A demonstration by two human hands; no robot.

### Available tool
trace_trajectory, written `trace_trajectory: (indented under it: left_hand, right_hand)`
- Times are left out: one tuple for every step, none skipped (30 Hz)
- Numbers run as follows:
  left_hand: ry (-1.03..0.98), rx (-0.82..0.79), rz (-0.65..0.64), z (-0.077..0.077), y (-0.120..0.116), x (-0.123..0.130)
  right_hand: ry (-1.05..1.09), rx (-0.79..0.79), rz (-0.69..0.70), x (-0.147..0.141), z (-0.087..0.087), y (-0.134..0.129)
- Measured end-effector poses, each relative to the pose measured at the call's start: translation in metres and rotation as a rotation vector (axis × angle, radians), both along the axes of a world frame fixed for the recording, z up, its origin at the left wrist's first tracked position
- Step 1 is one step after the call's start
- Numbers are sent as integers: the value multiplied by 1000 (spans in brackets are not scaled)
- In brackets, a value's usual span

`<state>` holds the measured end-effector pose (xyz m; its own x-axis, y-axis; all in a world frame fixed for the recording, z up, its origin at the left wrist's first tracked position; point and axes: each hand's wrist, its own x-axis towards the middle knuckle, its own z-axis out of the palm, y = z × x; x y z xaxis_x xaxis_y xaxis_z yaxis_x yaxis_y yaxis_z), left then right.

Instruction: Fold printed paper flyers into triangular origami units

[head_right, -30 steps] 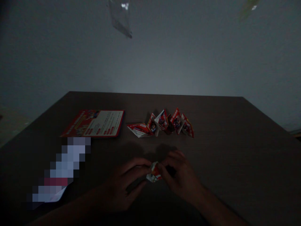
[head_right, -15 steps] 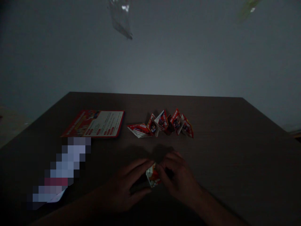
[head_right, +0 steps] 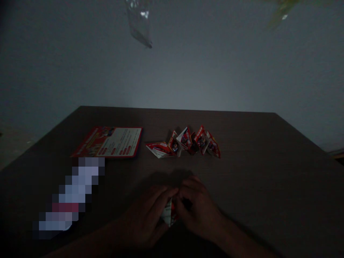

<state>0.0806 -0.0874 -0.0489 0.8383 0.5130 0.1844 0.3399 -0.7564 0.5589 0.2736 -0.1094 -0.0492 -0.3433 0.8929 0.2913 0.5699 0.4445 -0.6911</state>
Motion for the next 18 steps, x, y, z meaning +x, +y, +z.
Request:
trace_trajectory:
  left_hand:
    - [-5, -11, 2, 2, 0, 0]
    - [-13, -23, 12, 3, 1, 0]
    - [-19, -37, 28, 5, 1, 1]
    - [-24, -57, 49, 7, 2, 1]
    - [-28, -76, 70, 8, 2, 1]
    - [-33, -95, 89, 8, 3, 1]
    - [-40, -109, 103, 8, 4, 1]
    - [-49, -122, 110, 8, 5, 2]
    - [-56, -132, 113, 8, 5, 2]
    - [-62, -140, 118, 7, 6, 2]
    - [-68, -149, 126, 6, 7, 2]
    - [-72, -159, 134, 6, 7, 1]
    - [-74, -170, 140, 6, 8, 1]
    - [-74, -179, 146, 5, 8, 1]
    - [-77, -185, 151, 5, 8, 1]
    - [-79, -189, 156, 5, 8, 0]
    - [-83, -192, 161, 4, 8, 0]
    - [-90, -192, 163, 4, 8, 0]
  right_hand:
    - [-1, -10, 7, 1, 1, 0]
    - [-2, -16, 11, 1, 1, 0]
    - [-2, -23, 11, 3, 2, 0]
    - [-2, -31, 11, 4, 3, 1]
    - [1, -40, 12, 5, 3, 1]
    - [5, -50, 12, 6, 4, 2]
    - [10, -58, 14, 6, 4, 2]
    - [15, -66, 19, 7, 4, 2]
    - [19, -72, 22, 7, 4, 3]
    - [24, -78, 24, 7, 4, 3]
    - [31, -81, 20, 7, 3, 2]
    - [39, -86, 10, 8, 3, 2]
    - [50, -87, -4, 8, 3, 2]
    - [65, -84, -18, 8, 3, 1]
    - [79, -74, -28, 9, 3, 1]
    - [91, -58, -29, 9, 3, 1]
    - [102, -37, -19, 9, 4, 0]
    - [109, -16, -1, 9, 4, 0]
